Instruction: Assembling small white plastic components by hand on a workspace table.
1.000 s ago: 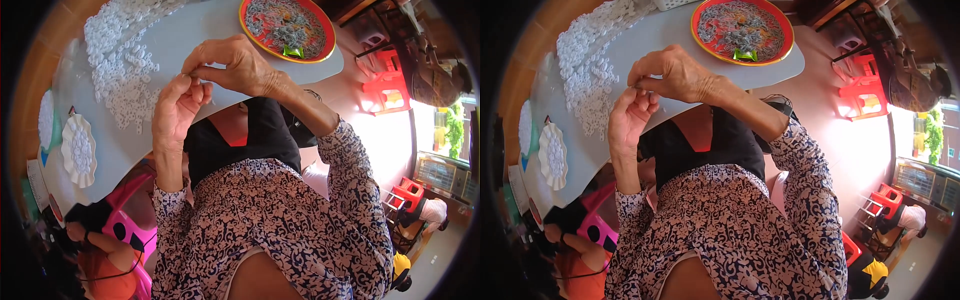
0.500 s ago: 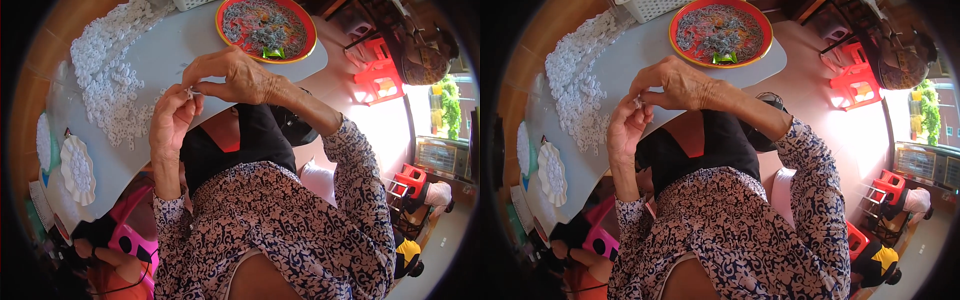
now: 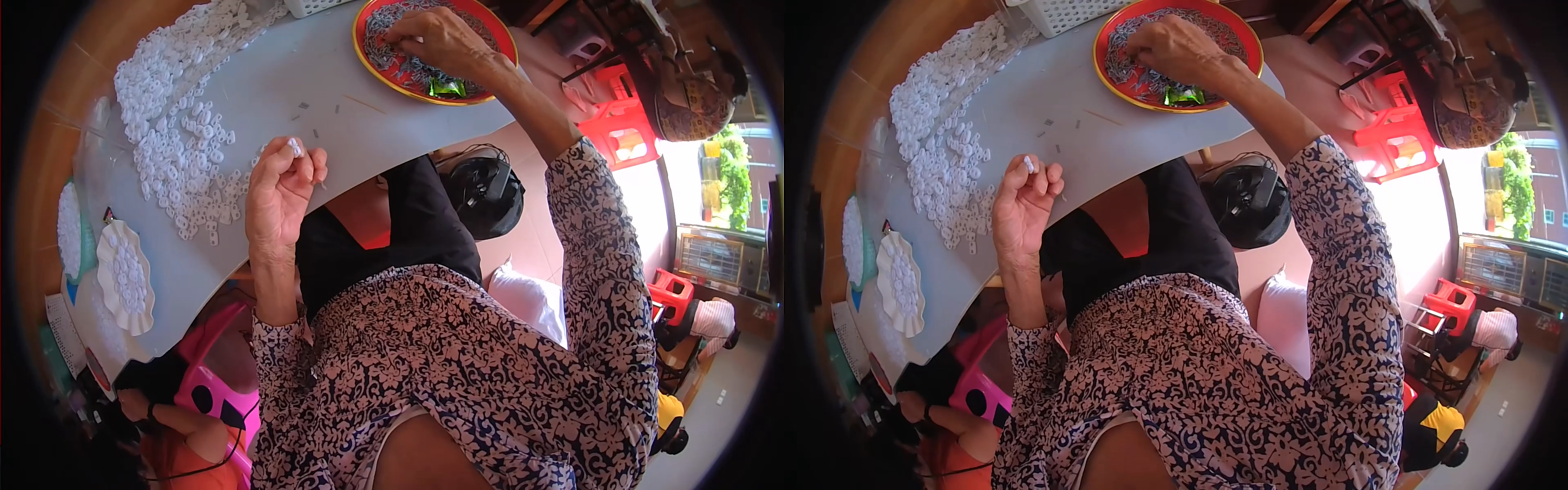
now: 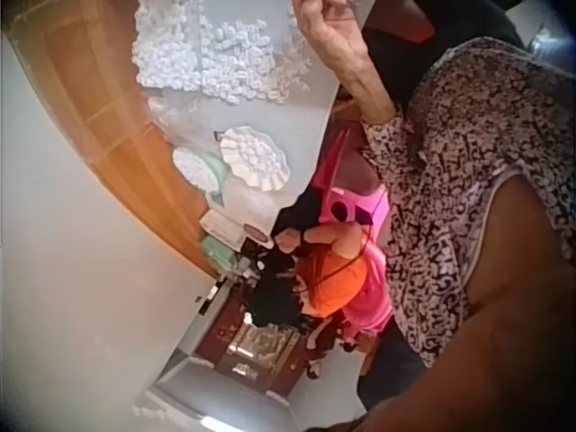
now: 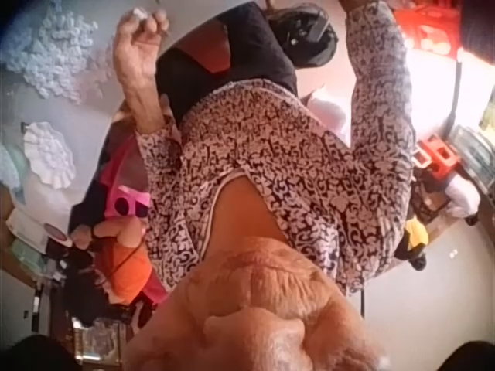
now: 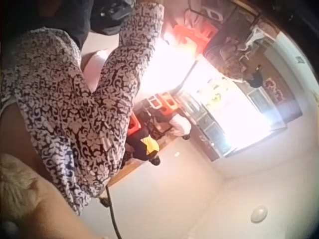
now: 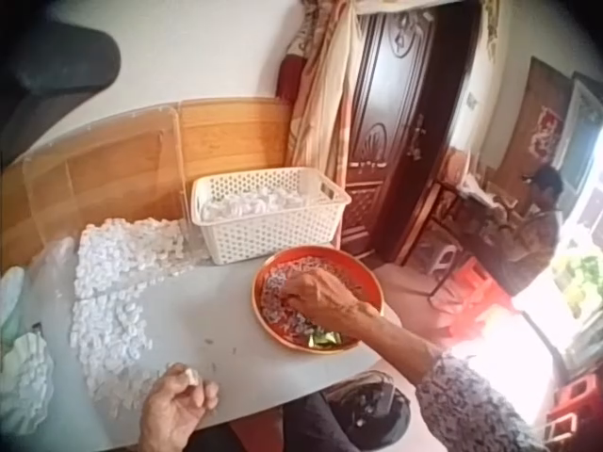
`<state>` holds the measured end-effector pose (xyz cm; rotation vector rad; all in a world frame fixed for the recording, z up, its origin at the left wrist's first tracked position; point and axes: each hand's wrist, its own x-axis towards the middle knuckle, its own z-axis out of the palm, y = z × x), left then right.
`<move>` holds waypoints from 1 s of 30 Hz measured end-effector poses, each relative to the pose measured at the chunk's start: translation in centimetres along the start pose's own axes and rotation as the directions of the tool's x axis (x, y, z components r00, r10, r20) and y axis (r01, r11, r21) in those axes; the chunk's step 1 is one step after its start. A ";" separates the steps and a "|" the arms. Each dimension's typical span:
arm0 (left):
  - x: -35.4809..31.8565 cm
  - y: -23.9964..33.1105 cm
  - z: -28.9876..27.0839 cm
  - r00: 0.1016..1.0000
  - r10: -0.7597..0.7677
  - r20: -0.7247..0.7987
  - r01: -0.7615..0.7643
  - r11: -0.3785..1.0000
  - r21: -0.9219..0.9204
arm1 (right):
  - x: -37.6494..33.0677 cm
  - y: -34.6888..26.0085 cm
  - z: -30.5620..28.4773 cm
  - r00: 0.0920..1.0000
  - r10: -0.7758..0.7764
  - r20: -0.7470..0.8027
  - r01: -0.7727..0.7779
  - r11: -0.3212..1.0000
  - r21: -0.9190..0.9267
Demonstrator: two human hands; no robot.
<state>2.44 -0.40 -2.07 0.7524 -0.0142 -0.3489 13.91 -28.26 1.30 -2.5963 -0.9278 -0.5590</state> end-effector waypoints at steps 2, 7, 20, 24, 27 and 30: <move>-0.1 0.0 -0.2 1.000 -0.011 0.010 0.011 1.000 -0.008 | 0.4 -0.4 0.0 0.998 0.009 0.062 -0.006 0.999 -0.043; -0.4 0.1 0.3 1.000 -0.018 -0.007 0.018 1.000 0.023 | 2.0 -0.3 -0.1 0.957 0.020 0.289 0.038 0.980 -0.194; -1.0 0.1 1.6 0.975 0.203 -0.087 -0.177 0.954 0.244 | 3.4 -6.2 -2.7 0.967 0.191 0.167 -0.238 0.912 0.334; -1.0 -0.3 1.5 0.952 0.271 -0.141 -0.206 0.910 0.359 | 0.5 -10.4 1.0 0.933 0.278 0.230 -0.353 0.567 0.745; -0.8 -0.4 1.9 0.939 0.313 -0.146 -0.219 0.866 0.449 | -1.2 -12.3 2.2 0.894 0.288 0.343 -0.425 0.300 0.854; -0.6 -1.0 2.0 0.931 0.341 -0.132 -0.243 0.846 0.475 | -2.1 -12.7 3.4 0.880 0.328 0.344 -0.404 0.135 0.905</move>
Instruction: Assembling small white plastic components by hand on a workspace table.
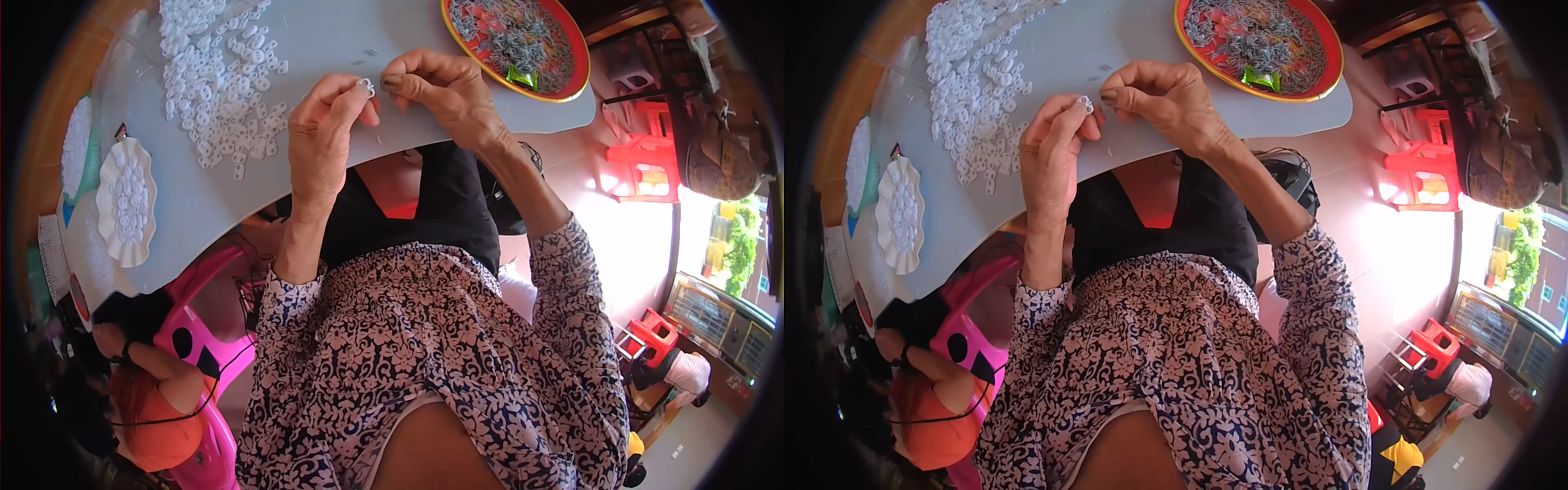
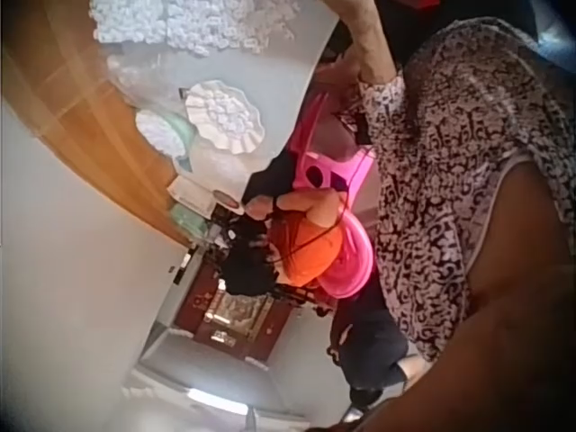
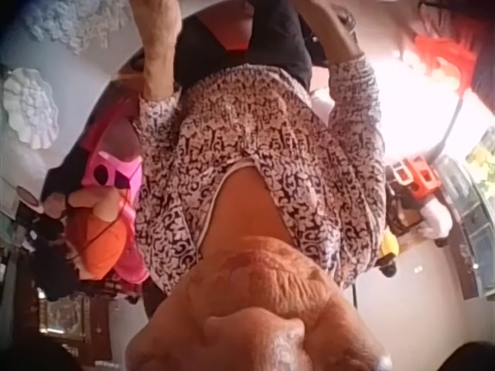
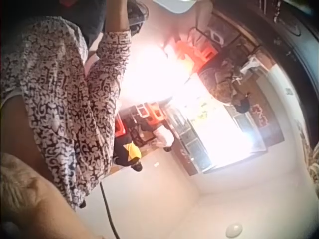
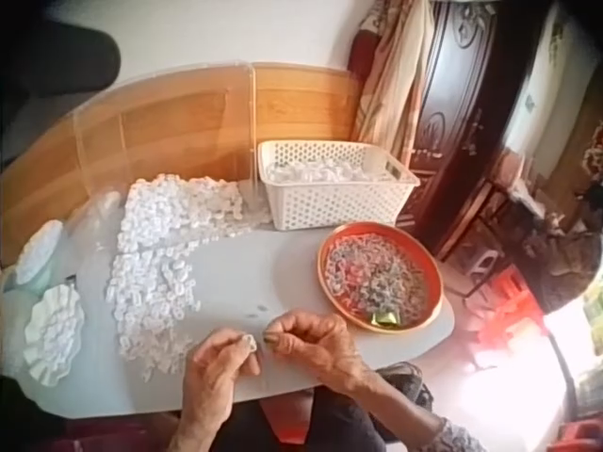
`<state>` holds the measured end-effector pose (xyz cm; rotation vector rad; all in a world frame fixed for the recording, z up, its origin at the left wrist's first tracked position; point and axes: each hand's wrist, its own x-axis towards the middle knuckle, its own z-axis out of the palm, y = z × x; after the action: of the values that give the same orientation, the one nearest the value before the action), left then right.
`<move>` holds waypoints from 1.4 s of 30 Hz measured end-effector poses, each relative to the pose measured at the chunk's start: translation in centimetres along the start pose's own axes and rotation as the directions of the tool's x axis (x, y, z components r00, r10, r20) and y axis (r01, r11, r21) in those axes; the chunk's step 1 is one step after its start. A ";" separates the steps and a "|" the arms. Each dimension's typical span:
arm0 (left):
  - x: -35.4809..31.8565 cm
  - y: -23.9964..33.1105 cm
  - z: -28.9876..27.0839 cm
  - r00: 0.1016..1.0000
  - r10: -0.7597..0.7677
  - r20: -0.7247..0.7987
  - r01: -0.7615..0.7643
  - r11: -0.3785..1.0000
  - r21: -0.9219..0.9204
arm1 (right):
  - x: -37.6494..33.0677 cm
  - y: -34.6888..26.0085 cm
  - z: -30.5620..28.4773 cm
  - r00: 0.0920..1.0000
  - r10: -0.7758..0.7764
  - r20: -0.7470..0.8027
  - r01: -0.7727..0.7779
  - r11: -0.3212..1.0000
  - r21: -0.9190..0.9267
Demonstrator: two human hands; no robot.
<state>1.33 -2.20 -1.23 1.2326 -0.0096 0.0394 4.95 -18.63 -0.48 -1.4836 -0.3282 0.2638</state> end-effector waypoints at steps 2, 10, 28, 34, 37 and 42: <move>-0.2 -0.1 0.1 1.000 0.002 -0.005 -0.002 1.000 0.016 | 0.0 0.5 0.0 1.000 -0.029 0.010 0.028 0.999 0.045; -0.1 -0.3 0.9 0.998 0.035 -0.044 -0.032 0.997 0.067 | -0.1 0.5 0.8 0.994 -0.101 -0.049 0.109 0.969 0.223; -0.1 -0.9 1.6 0.988 0.134 -0.073 -0.125 0.985 0.116 | -0.2 0.3 1.5 0.984 -0.080 -0.161 0.119 0.962 0.247; -0.1 -0.8 1.1 0.998 0.031 0.052 -0.041 0.978 0.202 | -0.4 0.7 1.1 0.978 -0.085 -0.192 0.126 0.970 0.208; -0.2 -0.4 1.2 0.993 0.107 0.056 -0.118 0.955 0.272 | -0.4 0.5 0.6 0.988 -0.077 -0.133 0.095 0.986 0.139; -0.1 0.1 0.8 0.990 0.094 0.104 -0.123 0.936 0.330 | 0.1 -0.4 -0.1 0.997 -0.075 0.019 0.074 0.997 0.020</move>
<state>1.21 -2.92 -0.91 1.5752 -0.1522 0.0865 5.03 -18.73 -0.11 -1.4474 -0.3948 0.2214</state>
